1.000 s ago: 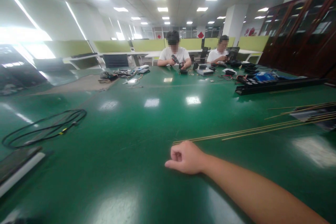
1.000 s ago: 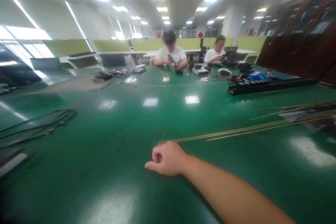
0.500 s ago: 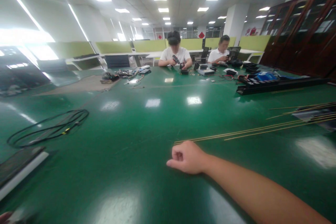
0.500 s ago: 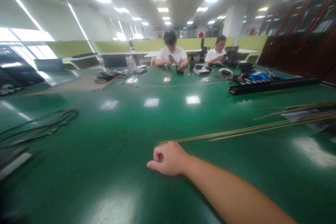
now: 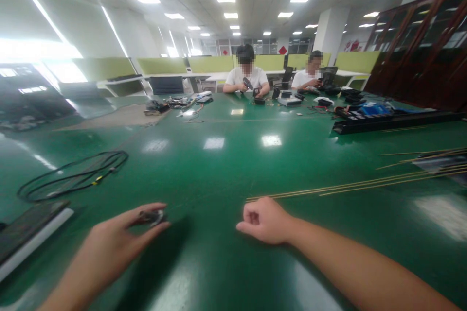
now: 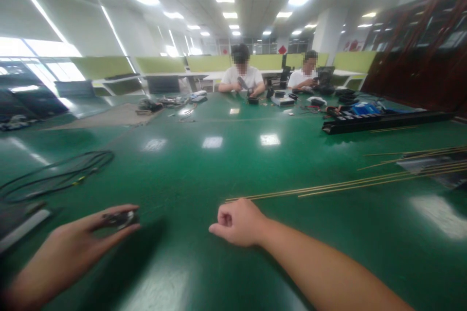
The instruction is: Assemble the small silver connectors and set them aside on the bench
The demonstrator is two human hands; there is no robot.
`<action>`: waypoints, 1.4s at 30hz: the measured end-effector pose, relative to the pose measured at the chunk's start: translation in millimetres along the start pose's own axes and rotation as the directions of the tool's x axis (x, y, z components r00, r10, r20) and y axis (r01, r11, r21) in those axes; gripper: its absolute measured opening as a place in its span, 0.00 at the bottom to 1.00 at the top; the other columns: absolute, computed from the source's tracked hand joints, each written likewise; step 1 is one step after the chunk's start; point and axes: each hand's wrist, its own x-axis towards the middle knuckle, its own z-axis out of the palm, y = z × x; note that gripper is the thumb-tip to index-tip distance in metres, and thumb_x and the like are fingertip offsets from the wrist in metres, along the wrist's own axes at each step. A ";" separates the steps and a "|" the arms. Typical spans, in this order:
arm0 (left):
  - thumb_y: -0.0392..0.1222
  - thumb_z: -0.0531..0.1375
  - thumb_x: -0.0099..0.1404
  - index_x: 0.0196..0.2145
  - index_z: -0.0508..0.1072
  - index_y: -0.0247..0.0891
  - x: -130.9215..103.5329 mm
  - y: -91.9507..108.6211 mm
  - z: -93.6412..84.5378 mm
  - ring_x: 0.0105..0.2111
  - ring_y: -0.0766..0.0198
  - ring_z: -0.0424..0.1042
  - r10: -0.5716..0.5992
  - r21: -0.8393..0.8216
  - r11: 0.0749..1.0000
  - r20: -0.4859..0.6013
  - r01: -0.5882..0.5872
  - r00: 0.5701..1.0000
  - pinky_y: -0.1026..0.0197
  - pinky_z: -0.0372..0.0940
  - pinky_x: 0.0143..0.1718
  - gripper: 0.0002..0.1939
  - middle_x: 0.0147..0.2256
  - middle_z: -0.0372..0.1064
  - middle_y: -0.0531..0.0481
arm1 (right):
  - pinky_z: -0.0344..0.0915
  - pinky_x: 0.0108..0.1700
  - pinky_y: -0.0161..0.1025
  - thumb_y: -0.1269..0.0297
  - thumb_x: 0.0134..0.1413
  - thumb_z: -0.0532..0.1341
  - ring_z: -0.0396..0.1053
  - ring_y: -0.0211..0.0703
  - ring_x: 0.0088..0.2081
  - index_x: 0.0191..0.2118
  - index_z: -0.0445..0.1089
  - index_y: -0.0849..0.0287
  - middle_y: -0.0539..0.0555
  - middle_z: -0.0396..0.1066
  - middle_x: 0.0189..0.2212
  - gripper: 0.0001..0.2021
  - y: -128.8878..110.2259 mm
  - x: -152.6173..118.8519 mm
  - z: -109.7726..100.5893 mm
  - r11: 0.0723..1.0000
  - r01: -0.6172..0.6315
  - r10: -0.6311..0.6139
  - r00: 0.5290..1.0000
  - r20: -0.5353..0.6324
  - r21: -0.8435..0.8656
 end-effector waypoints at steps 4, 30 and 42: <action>0.50 0.67 0.59 0.43 0.78 0.46 43.6 61.5 58.9 0.42 0.57 0.77 0.349 -0.157 0.928 0.058 -0.337 0.935 0.57 0.73 0.46 0.14 0.44 0.78 0.51 | 0.50 0.27 0.31 0.58 0.60 0.62 0.59 0.33 0.23 0.24 0.67 0.60 0.45 0.64 0.20 0.16 2.9 0.9 -2.3 1.000 0.026 -0.026 1.000 -0.017 0.010; 0.38 0.69 0.56 0.40 0.77 0.40 40.2 83.9 126.2 0.41 0.58 0.77 0.199 -0.609 0.785 0.069 -0.116 0.978 0.56 0.73 0.47 0.13 0.41 0.78 0.48 | 0.51 0.30 0.33 0.61 0.66 0.55 0.59 0.34 0.23 0.22 0.66 0.59 0.45 0.61 0.19 0.19 4.8 2.6 -5.4 0.997 0.036 -0.039 0.998 0.042 0.069; 0.37 0.67 0.57 0.38 0.78 0.41 41.2 86.9 124.2 0.39 0.59 0.76 0.287 -0.512 0.830 0.050 -0.222 0.956 0.59 0.70 0.44 0.10 0.39 0.77 0.50 | 0.50 0.30 0.34 0.60 0.65 0.56 0.58 0.34 0.24 0.23 0.63 0.59 0.45 0.59 0.20 0.18 3.6 2.6 -5.9 0.997 0.021 -0.023 0.999 0.036 0.068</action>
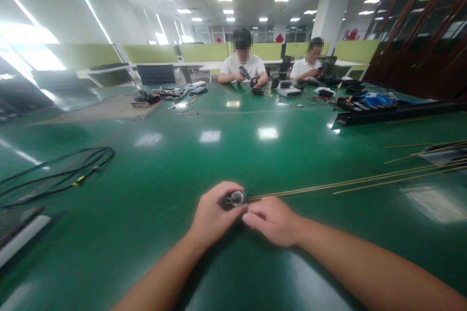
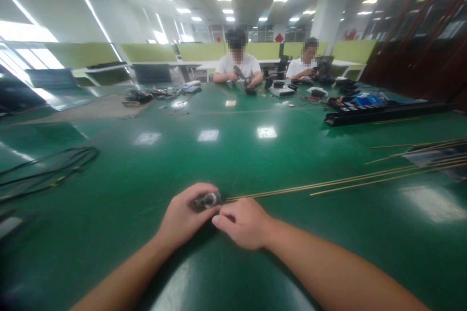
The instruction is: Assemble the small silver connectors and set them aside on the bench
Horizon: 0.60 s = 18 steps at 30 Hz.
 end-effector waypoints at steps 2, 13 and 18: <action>0.36 0.67 0.56 0.39 0.77 0.42 -0.8 -0.4 0.7 0.39 0.59 0.76 -0.026 0.006 1.000 -0.005 0.026 1.000 0.58 0.70 0.44 0.11 0.39 0.77 0.50 | 0.50 0.30 0.33 0.60 0.65 0.57 0.58 0.34 0.24 0.24 0.64 0.59 0.45 0.61 0.20 0.17 0.7 -0.4 1.2 1.000 -0.011 0.011 1.000 -0.025 0.014; 0.36 0.65 0.59 0.38 0.76 0.39 -0.7 1.6 1.0 0.40 0.61 0.75 0.048 0.017 0.999 -0.036 -0.048 0.998 0.61 0.68 0.44 0.08 0.39 0.76 0.50 | 0.53 0.25 0.30 0.64 0.59 0.62 0.60 0.33 0.22 0.37 0.67 0.57 0.42 0.63 0.20 0.04 2.0 -2.7 8.1 0.976 -0.106 0.127 0.987 -0.100 0.188; 0.36 0.65 0.62 0.41 0.76 0.41 -0.2 2.8 0.7 0.40 0.62 0.74 0.092 0.011 0.996 0.008 -0.092 0.996 0.61 0.67 0.44 0.08 0.39 0.76 0.50 | 0.52 0.25 0.31 0.66 0.58 0.62 0.59 0.33 0.21 0.41 0.66 0.56 0.41 0.62 0.20 0.06 6.1 -3.1 10.5 0.982 -0.084 0.106 0.986 -0.125 0.172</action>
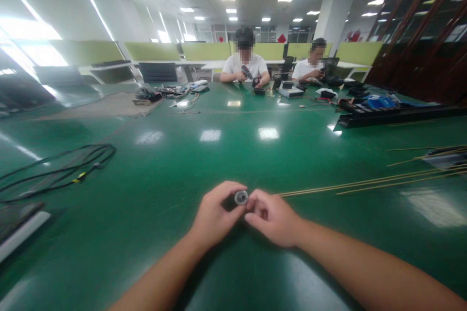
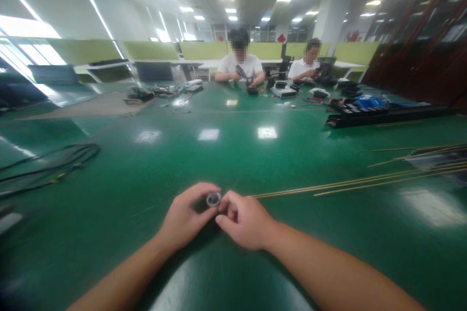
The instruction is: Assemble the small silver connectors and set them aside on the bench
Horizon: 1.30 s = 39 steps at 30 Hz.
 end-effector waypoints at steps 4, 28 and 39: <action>0.38 0.65 0.63 0.44 0.76 0.42 -0.1 -2.8 0.3 0.41 0.62 0.73 -0.012 0.006 1.000 0.014 0.012 1.000 0.61 0.66 0.45 0.11 0.41 0.75 0.51 | 0.52 0.25 0.31 0.66 0.58 0.62 0.59 0.33 0.20 0.43 0.64 0.55 0.40 0.62 0.20 0.09 0.6 -1.5 -0.4 1.000 0.007 -0.007 1.000 -0.002 -0.005; 0.35 0.64 0.63 0.45 0.72 0.41 -1.6 -0.9 1.2 0.41 0.63 0.71 -0.007 -0.036 0.999 0.053 0.009 0.999 0.61 0.65 0.44 0.12 0.41 0.72 0.51 | 0.55 0.26 0.32 0.66 0.58 0.61 0.59 0.35 0.23 0.48 0.59 0.55 0.40 0.58 0.22 0.14 -2.1 3.8 0.5 0.925 -0.107 0.143 0.987 -0.074 0.364; 0.36 0.60 0.68 0.51 0.71 0.42 -1.7 3.5 0.2 0.47 0.60 0.69 0.065 -0.066 0.996 0.063 -0.061 0.996 0.57 0.64 0.50 0.14 0.46 0.70 0.47 | 0.55 0.24 0.30 0.65 0.54 0.63 0.59 0.34 0.22 0.46 0.59 0.54 0.41 0.59 0.21 0.16 -3.1 4.9 -3.4 0.849 -0.120 0.188 0.979 -0.082 0.515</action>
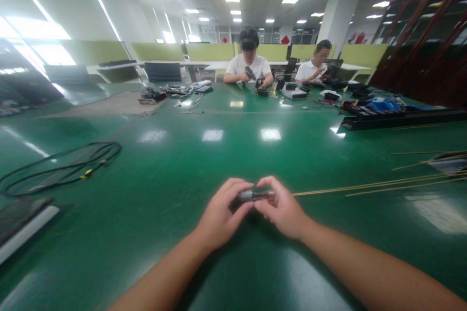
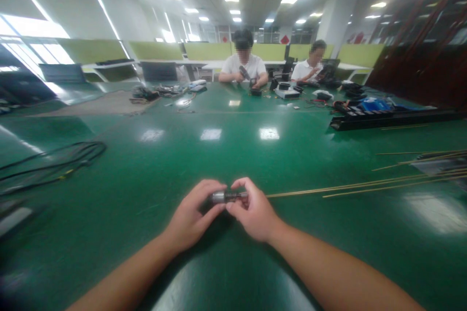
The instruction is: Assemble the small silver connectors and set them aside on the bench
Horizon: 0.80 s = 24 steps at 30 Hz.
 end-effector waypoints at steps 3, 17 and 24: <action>0.36 0.59 0.69 0.52 0.70 0.42 -0.7 0.3 0.4 0.48 0.59 0.68 0.002 -0.002 1.000 0.021 -0.002 1.000 0.56 0.64 0.51 0.14 0.47 0.69 0.45 | 0.55 0.23 0.29 0.65 0.54 0.63 0.59 0.34 0.22 0.46 0.60 0.55 0.42 0.61 0.22 0.15 -0.3 -0.6 0.0 1.000 0.012 -0.012 1.000 -0.015 -0.007; 0.36 0.60 0.68 0.50 0.72 0.41 -0.2 2.7 1.3 0.47 0.58 0.69 -0.026 0.034 0.999 0.011 0.026 1.000 0.55 0.66 0.50 0.13 0.46 0.70 0.45 | 0.55 0.21 0.30 0.65 0.55 0.62 0.57 0.32 0.18 0.42 0.65 0.57 0.42 0.62 0.19 0.09 -3.7 0.1 1.2 0.999 0.004 -0.004 1.000 -0.019 -0.035; 0.37 0.59 0.69 0.52 0.71 0.41 -0.6 2.9 1.2 0.49 0.59 0.68 -0.031 0.032 0.999 0.028 0.030 0.999 0.56 0.65 0.51 0.14 0.47 0.69 0.45 | 0.55 0.22 0.30 0.63 0.55 0.63 0.57 0.32 0.19 0.39 0.65 0.57 0.42 0.62 0.19 0.08 -3.0 0.9 0.1 0.998 0.018 -0.020 0.999 -0.026 -0.056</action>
